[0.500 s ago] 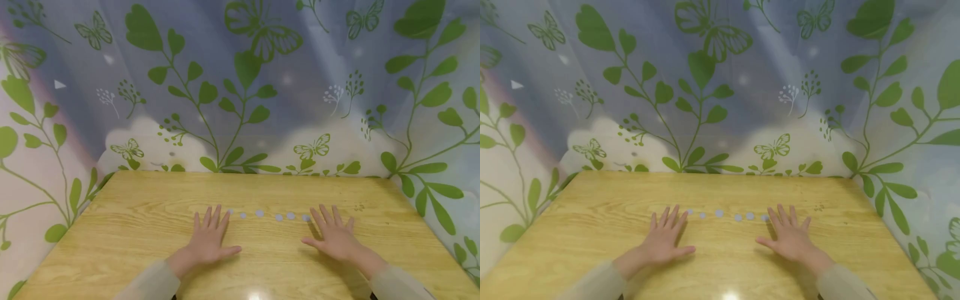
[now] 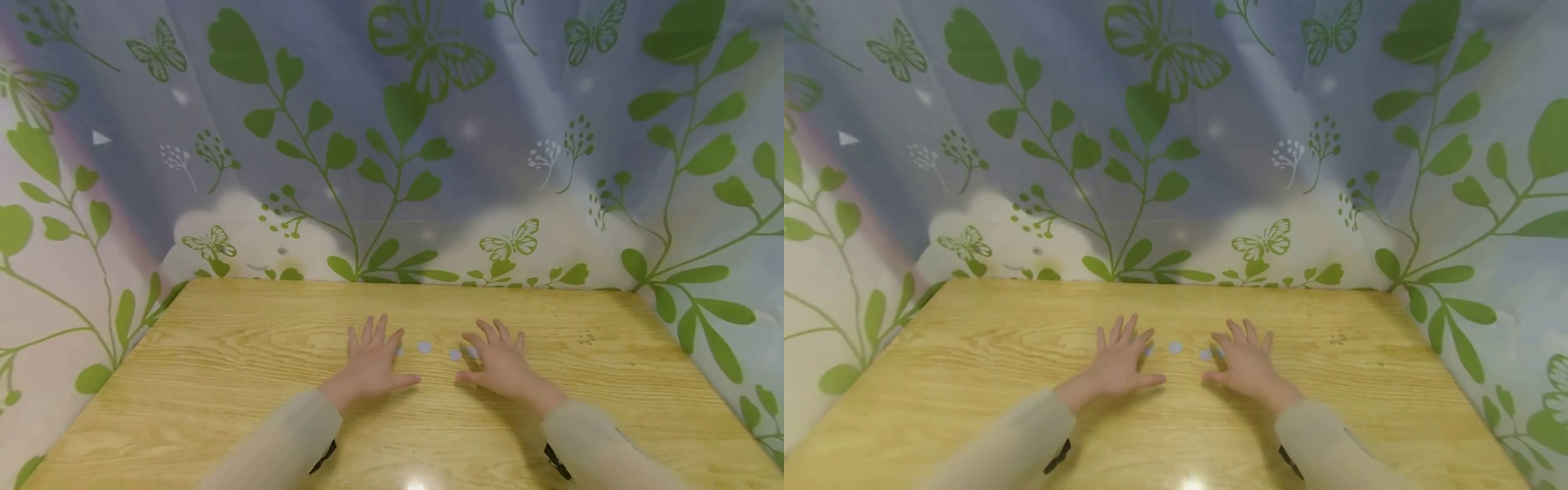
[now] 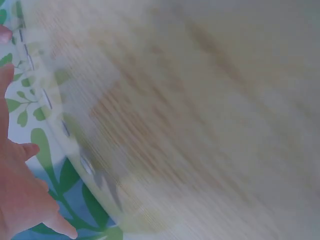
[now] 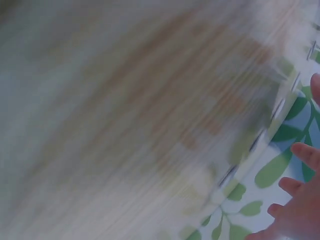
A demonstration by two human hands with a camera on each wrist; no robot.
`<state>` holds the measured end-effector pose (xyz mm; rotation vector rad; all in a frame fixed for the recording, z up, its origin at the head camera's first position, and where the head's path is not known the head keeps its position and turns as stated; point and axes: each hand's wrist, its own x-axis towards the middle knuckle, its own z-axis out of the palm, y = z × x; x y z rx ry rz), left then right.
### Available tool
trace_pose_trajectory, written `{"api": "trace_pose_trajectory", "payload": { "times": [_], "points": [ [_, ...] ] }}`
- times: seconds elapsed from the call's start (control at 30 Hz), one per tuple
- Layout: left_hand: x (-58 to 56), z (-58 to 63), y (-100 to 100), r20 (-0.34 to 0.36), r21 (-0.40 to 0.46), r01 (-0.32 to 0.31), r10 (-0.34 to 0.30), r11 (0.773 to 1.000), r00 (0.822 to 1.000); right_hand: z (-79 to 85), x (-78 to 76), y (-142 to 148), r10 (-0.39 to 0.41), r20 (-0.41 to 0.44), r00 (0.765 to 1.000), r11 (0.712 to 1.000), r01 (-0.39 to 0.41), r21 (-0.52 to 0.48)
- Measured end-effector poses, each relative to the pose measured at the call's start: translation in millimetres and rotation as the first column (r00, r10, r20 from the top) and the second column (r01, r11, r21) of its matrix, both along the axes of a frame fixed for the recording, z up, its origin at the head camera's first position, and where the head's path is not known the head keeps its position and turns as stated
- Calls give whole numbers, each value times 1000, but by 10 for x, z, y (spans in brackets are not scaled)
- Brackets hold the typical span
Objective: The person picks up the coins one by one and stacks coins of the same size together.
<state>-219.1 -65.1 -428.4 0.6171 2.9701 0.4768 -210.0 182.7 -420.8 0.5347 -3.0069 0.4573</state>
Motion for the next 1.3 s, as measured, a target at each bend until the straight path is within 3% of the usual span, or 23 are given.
{"api": "trace_pose_trajectory", "payload": {
  "times": [0.23, 0.53, 0.7, 1.0, 1.3],
  "points": [
    [-149, -20, 134, 10, -49, -28, 29, 998, 1000, -29, -151, -248, 25, -7, 1000, 999, -25, 30],
    [-293, -91, 215, -12, -71, -45, 45, 996, 999, -109, -307, -416, -42, 18, 999, 998, 41, 44],
    [-324, -142, 279, -12, -64, -45, 44, 997, 999, -146, -324, -475, -45, 18, 999, 999, 44, 29],
    [-350, -123, 344, -68, -1, -56, 56, 998, 996, -128, -383, -564, -56, 17, 998, 998, 56, 14],
    [-380, -103, 371, -62, -2, -57, 56, 998, 996, -87, -419, -614, -60, 5, 998, 998, 60, 10]
  ]
}}
